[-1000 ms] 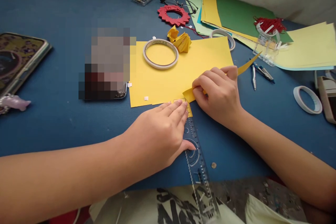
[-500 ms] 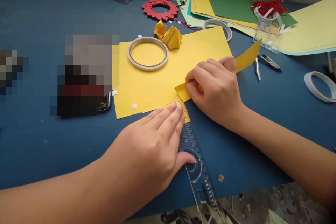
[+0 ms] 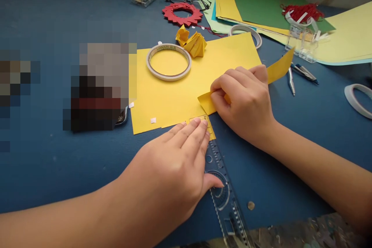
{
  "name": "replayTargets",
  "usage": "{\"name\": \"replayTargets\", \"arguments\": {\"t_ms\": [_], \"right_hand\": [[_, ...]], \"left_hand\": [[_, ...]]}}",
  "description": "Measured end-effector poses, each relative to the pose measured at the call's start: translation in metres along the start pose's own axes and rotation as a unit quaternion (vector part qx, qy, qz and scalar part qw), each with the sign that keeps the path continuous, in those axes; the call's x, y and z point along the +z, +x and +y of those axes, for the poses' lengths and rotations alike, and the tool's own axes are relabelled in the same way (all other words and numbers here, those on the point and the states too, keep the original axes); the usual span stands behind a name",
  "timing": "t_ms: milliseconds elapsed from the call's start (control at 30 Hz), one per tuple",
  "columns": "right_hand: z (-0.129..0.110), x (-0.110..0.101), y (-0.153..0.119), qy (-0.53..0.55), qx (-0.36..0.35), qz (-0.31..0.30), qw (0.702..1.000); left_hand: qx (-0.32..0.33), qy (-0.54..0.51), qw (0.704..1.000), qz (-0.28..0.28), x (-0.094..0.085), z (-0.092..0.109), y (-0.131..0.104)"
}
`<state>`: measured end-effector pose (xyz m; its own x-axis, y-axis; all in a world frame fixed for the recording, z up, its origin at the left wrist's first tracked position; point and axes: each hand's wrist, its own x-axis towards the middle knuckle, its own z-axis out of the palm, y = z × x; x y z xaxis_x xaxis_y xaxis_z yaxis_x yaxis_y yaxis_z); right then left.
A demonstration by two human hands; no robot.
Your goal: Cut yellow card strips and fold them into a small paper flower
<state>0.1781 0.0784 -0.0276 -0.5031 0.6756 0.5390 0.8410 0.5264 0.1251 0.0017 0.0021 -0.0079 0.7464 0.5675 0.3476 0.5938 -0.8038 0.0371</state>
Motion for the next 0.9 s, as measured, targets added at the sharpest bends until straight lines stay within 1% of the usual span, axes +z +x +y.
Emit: {"name": "replayTargets", "arguments": {"t_ms": [167, 267, 333, 433, 500, 567, 633, 667, 700, 767, 833, 900], "right_hand": [[0.001, 0.001, 0.001, 0.011, -0.01, 0.013, 1.0], [0.002, -0.001, -0.002, 0.029, -0.007, 0.019, 0.999], [0.003, -0.005, -0.004, 0.058, -0.009, 0.027, 0.998], [0.005, -0.016, -0.008, 0.121, -0.027, 0.026, 0.992], [0.006, -0.022, -0.01, 0.156, -0.036, 0.014, 0.987], [0.006, -0.027, -0.012, 0.171, -0.03, -0.005, 0.985], [0.006, -0.03, -0.013, 0.164, -0.009, -0.03, 0.986], [0.007, -0.031, -0.014, 0.155, 0.004, -0.044, 0.987], [0.007, -0.031, -0.015, 0.144, 0.019, -0.058, 0.988], [0.007, -0.03, -0.016, 0.123, 0.051, -0.088, 0.987], [0.007, -0.03, -0.016, 0.109, 0.082, -0.115, 0.984], [0.007, -0.031, -0.016, 0.096, 0.106, -0.132, 0.981]], "left_hand": [[-0.005, 0.003, 1.0, 0.006, 0.0, -0.001, 0.0], [0.003, 0.003, 1.0, 0.005, 0.002, -0.002, -0.001], [0.016, 0.017, 0.999, 0.028, 0.003, -0.001, -0.002], [0.066, 0.066, 0.993, 0.068, 0.0, 0.001, -0.006], [0.091, 0.093, 0.99, 0.053, -0.005, 0.004, -0.008], [0.097, 0.101, 0.99, 0.009, -0.01, 0.007, -0.009], [0.114, 0.084, 0.989, -0.035, -0.015, 0.007, -0.008], [0.134, 0.069, 0.987, -0.047, -0.016, 0.007, -0.007], [0.161, 0.053, 0.984, -0.047, -0.016, 0.006, -0.006], [0.215, 0.044, 0.975, -0.025, -0.016, 0.003, -0.004], [0.255, 0.075, 0.964, -0.004, -0.015, 0.001, -0.003], [0.278, 0.119, 0.953, 0.001, -0.014, 0.002, -0.005]]}}
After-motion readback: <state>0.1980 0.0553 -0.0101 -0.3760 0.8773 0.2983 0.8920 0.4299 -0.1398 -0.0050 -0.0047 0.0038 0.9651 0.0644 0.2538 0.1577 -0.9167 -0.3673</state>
